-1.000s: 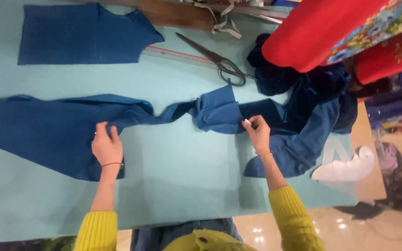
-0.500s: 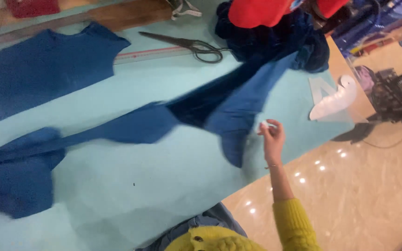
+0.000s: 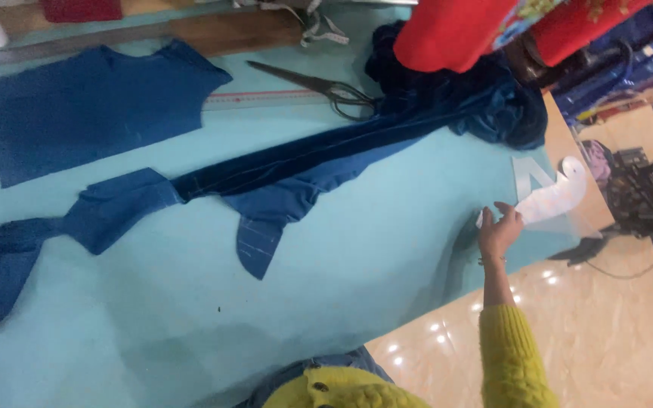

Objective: Marking, cutting, and folding blue fabric pieces on a large cutting table in a garment factory.

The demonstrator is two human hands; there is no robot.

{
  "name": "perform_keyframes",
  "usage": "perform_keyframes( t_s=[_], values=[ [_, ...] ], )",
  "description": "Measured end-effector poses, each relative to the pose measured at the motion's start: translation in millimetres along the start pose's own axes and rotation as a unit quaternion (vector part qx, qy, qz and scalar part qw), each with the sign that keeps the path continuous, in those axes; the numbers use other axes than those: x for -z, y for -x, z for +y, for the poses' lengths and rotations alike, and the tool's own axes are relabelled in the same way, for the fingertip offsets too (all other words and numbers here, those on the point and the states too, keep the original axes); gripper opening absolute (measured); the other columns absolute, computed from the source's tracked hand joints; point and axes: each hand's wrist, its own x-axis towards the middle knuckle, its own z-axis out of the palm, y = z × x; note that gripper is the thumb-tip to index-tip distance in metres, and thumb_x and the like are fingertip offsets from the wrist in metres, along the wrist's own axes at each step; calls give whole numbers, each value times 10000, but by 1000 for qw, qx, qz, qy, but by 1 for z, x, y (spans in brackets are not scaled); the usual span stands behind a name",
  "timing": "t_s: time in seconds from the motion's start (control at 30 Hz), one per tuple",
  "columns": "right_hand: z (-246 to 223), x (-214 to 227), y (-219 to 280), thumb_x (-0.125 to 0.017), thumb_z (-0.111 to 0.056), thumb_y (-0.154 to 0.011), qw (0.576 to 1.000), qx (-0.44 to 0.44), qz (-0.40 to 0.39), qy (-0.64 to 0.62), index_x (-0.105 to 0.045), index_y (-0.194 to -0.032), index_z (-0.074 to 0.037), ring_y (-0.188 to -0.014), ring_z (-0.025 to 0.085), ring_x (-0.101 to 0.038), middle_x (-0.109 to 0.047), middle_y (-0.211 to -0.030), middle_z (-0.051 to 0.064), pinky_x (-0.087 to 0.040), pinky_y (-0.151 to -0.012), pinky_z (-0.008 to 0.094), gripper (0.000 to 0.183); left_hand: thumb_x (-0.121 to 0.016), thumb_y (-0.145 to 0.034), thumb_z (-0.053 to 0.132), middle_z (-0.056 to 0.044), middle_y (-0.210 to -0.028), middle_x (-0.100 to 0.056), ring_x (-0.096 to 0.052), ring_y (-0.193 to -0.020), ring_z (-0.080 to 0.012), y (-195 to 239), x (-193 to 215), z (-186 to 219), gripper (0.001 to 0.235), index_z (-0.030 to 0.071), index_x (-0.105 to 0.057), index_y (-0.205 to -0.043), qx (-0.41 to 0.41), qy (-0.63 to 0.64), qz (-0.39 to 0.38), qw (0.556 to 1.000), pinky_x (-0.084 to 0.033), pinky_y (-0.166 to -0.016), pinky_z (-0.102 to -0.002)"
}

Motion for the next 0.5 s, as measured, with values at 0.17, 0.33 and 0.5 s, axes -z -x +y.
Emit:
perform_keyframes(
  t_s=[0.17,0.33,0.5],
  values=[
    [-133,-22,-43,-812,-21,-877,985,163,-43,-30,-640,-1302,-50,-1091,434,-606,-582,-1199,195,-479,-947,522,459,-786,-956,122,-107,-1260,-672,-594,-1259,-327,7,-136,86,292,114,-716,-1238,-121,-103,-42,986,-404,-1101,-482],
    [-204,-79,-79,-820,-130,-899,947,283,-81,129,-487,-1543,-236,-1252,329,-585,-513,-1465,134,-485,-996,462,732,-781,-855,374,-41,-1182,-690,-611,-1189,-280,17,-280,150,511,198,-644,-1315,-125,-185,-94,970,-478,-919,-518],
    [-181,-111,-112,-843,-237,-832,926,341,-60,153,-707,-1085,-291,-1312,153,-598,-700,-1296,-78,-408,-1102,372,292,-798,-880,321,49,-960,-642,-599,-1132,-159,23,-299,148,170,203,-681,-917,-213,-237,-57,946,-413,-1072,-444]
  ],
)
